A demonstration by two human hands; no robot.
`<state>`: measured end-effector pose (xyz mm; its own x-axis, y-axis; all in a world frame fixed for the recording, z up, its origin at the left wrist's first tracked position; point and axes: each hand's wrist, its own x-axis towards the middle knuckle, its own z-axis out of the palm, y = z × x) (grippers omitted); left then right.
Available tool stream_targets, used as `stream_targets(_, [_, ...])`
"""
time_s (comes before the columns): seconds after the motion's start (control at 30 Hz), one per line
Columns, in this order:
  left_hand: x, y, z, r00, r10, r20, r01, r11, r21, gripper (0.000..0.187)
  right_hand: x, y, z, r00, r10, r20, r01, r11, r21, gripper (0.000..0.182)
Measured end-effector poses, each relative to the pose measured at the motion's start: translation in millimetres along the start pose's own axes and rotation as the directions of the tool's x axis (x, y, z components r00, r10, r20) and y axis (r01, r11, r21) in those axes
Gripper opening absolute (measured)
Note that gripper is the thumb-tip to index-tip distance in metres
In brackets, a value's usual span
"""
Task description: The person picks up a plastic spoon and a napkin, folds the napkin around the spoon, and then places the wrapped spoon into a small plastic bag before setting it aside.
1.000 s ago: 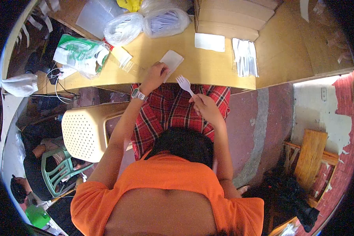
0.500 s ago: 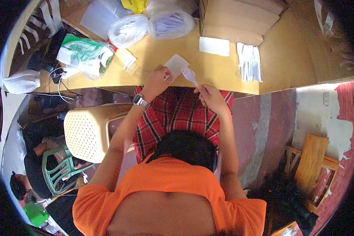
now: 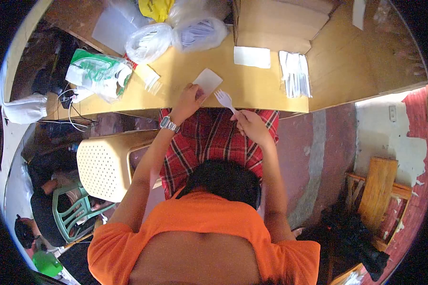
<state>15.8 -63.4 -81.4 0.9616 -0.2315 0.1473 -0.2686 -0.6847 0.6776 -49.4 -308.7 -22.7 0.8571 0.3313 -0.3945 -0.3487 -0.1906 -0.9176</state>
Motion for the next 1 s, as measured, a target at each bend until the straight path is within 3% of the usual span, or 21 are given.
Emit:
stream_targets(0.33, [-1,-2,-1,0.998,0.036,-0.051,-0.036,0.999,0.001,0.011,0,-4,0,1.000,-0.021,0.011,0.021,1.000,-0.017,0.029])
stream_targets(0.43, [-1,2,-9,0.997,0.035,-0.070,-0.041,0.996,-0.075,0.011,-1,-8,-1,1.000,-0.023,0.006,0.023,0.999,-0.025,0.029])
stream_targets(0.53, [-2,24,-31,0.997,-0.071,-0.014,0.069,0.991,-0.112,0.012,1,-3,-6,0.999,-0.030,0.024,0.032,0.998,-0.058,0.029])
stream_targets(0.63, [0,21,-38,0.997,-0.042,-0.065,0.036,0.996,-0.085,0.012,12,1,-13,0.997,-0.038,0.068,0.044,0.995,-0.093,0.031])
stream_targets(0.7, [2,20,-43,0.994,0.083,-0.068,-0.084,0.996,-0.017,0.015,21,2,-16,0.994,-0.067,0.088,0.077,0.990,-0.119,0.033])
stream_targets(0.8, [2,18,-43,0.978,0.192,-0.081,-0.193,0.981,-0.007,0.017,37,1,-20,0.987,-0.051,0.150,0.083,0.973,-0.217,0.035])
stream_targets(0.9, [4,18,-33,0.963,0.250,-0.102,-0.254,0.966,-0.038,0.016,63,0,-21,0.993,-0.029,0.111,0.071,0.918,-0.389,0.033])
stream_targets(1.0, [2,25,-25,0.968,0.245,-0.051,-0.249,0.961,-0.120,0.016,87,-3,-24,0.982,-0.121,0.145,0.181,0.823,-0.539,0.035])
